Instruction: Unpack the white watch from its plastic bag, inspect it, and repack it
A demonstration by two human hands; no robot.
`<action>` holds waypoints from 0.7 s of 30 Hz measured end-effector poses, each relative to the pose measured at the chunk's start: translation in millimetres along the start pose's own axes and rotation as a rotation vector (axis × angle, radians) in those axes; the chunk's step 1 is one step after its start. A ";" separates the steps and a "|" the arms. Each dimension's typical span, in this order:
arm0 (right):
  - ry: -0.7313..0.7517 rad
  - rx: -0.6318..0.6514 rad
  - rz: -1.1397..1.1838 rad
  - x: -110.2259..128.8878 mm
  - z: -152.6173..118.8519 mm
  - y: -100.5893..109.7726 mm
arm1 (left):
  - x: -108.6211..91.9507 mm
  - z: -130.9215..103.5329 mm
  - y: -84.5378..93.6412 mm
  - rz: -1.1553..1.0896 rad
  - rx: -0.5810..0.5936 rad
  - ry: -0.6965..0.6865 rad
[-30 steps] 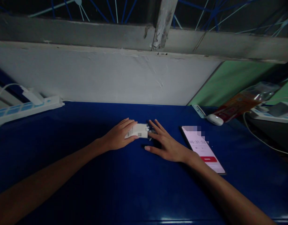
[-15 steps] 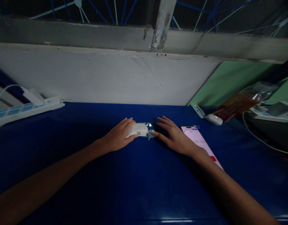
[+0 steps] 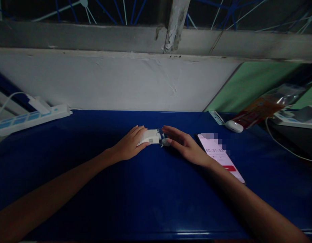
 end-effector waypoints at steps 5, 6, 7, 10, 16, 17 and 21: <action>0.025 -0.007 0.099 -3.2 1.2 -8.4 | -0.9 0.8 1.2 -0.013 0.011 0.002; 0.025 -0.015 0.059 -3.1 1.2 -8.8 | -1.1 1.1 1.7 -0.014 0.019 0.000; 0.031 -0.021 -0.016 -2.5 1.0 -8.8 | -1.3 1.3 2.0 -0.015 0.026 -0.002; 0.089 -0.054 -0.344 1.2 0.1 -8.5 | -1.1 1.3 2.1 -0.014 0.034 -0.007; 0.101 -0.105 -0.589 2.8 -0.4 -11.4 | -0.7 0.6 -0.5 0.008 0.012 -0.007; 0.100 -0.093 -0.576 2.1 -0.1 -11.9 | -0.8 0.7 -0.6 0.010 0.010 -0.009; 0.113 -0.043 -0.492 0.0 0.6 -11.8 | -1.9 1.4 0.5 0.015 0.013 -0.022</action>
Point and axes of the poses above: each hand's wrist, its own z-axis towards the middle knuckle, its own y-axis out of the back of the hand, x = y × z, the point moved 2 cm from there along z, towards the middle knuckle, and after that the axes turned 4 degrees about x, right-handed, at the moved point
